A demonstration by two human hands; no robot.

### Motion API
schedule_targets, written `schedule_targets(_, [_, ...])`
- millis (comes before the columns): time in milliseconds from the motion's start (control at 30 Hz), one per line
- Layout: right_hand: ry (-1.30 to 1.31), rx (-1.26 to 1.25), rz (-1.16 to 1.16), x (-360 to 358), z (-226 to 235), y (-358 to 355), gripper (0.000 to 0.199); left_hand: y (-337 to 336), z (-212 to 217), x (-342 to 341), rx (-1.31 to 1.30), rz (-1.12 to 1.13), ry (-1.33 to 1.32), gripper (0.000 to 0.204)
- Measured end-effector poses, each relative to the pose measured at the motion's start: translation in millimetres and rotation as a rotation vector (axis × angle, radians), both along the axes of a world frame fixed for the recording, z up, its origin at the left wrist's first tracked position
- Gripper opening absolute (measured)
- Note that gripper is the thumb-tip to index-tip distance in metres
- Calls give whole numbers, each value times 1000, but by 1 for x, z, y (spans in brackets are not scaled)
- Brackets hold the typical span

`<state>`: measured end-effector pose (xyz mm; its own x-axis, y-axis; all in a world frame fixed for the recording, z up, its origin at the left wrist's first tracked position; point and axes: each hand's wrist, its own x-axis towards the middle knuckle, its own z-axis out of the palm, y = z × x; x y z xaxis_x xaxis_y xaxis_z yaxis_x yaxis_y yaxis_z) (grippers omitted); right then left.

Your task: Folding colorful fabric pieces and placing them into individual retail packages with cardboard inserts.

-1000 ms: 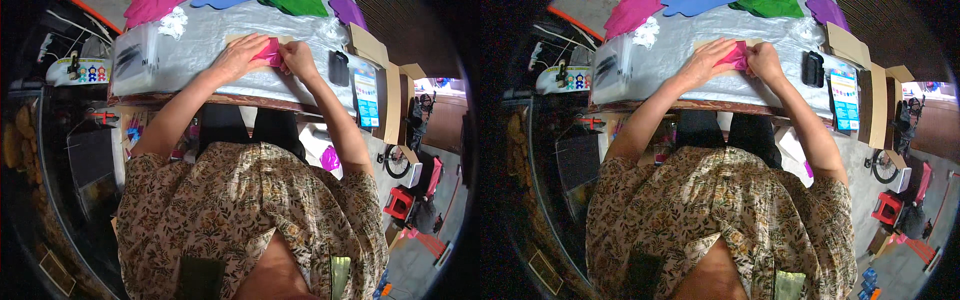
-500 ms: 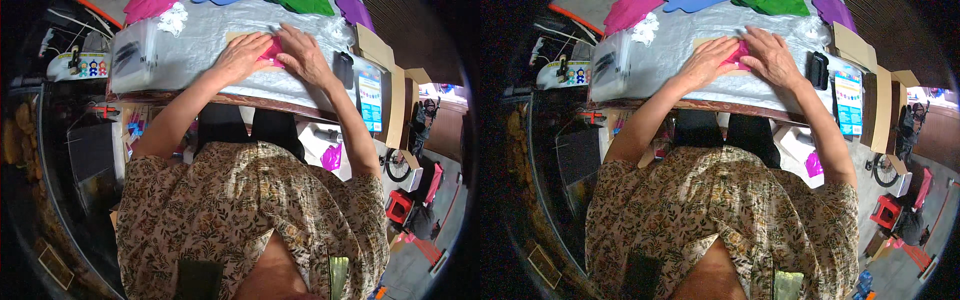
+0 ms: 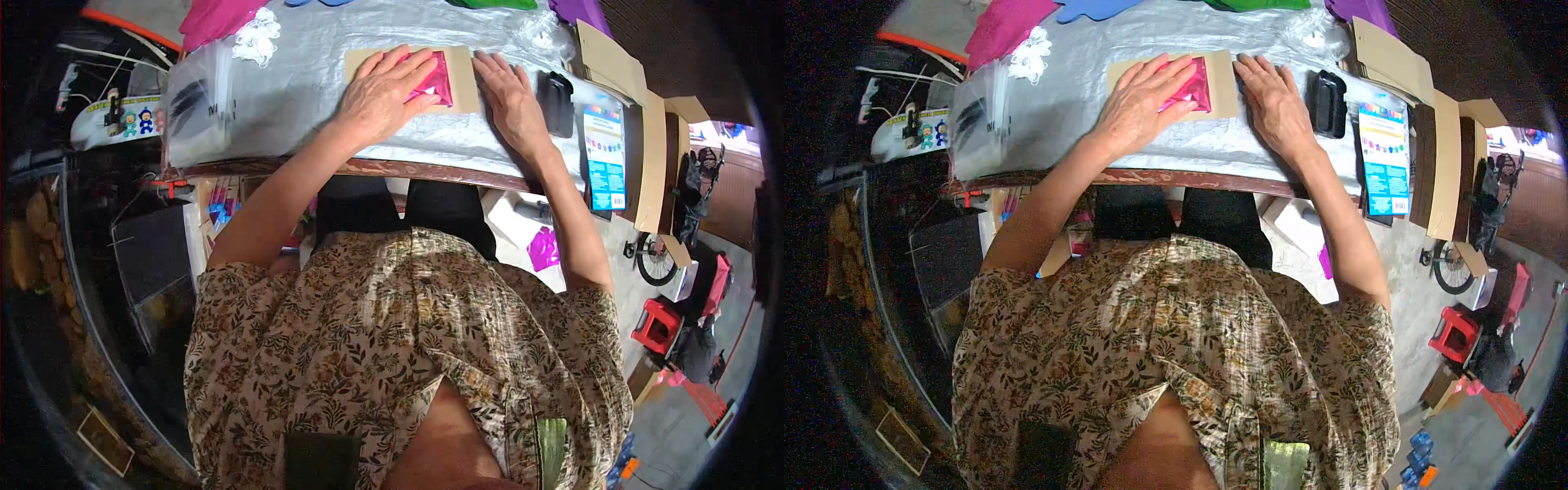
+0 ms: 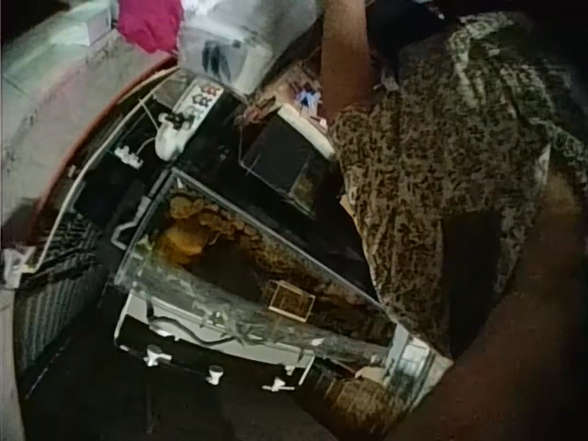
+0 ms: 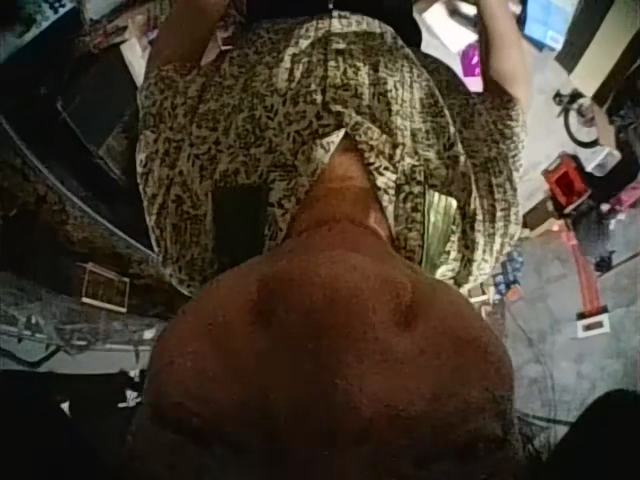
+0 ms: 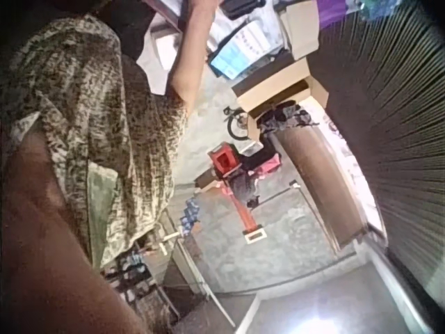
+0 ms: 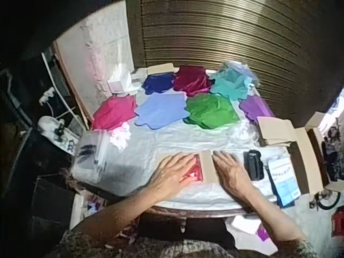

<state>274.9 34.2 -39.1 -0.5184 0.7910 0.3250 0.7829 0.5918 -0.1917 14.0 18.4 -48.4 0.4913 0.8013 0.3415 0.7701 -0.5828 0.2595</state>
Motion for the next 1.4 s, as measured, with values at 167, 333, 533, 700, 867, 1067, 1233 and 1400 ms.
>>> schedule_targets(167, [27,-9,-32,-1,1,-9,44,-8,2,4,-8,15,9,61])
schedule_targets(333, [99,-36,0,-15,-2,-14,44,-13,3,-1,5,7,10,62])
schedule_targets(533, [162,-69,24,-30,6,-15,45,-11,11,-1,15,-4,16,63])
schedule_targets(700, [159,-91,50,-44,13,-13,47,-10,15,-1,1,1,-7,63])
schedule_targets(867, [96,-52,55,-49,14,-16,47,-13,18,0,-30,10,-40,63])
schedule_targets(1067, [26,-54,79,-45,16,-12,47,-12,18,1,-94,13,-85,66])
schedule_targets(1233, [-66,-11,57,-42,9,-8,47,-1,-2,-8,-113,-24,-249,66])
schedule_targets(1400, [-201,99,3,-44,14,-11,47,0,-1,-17,-6,71,155,71])
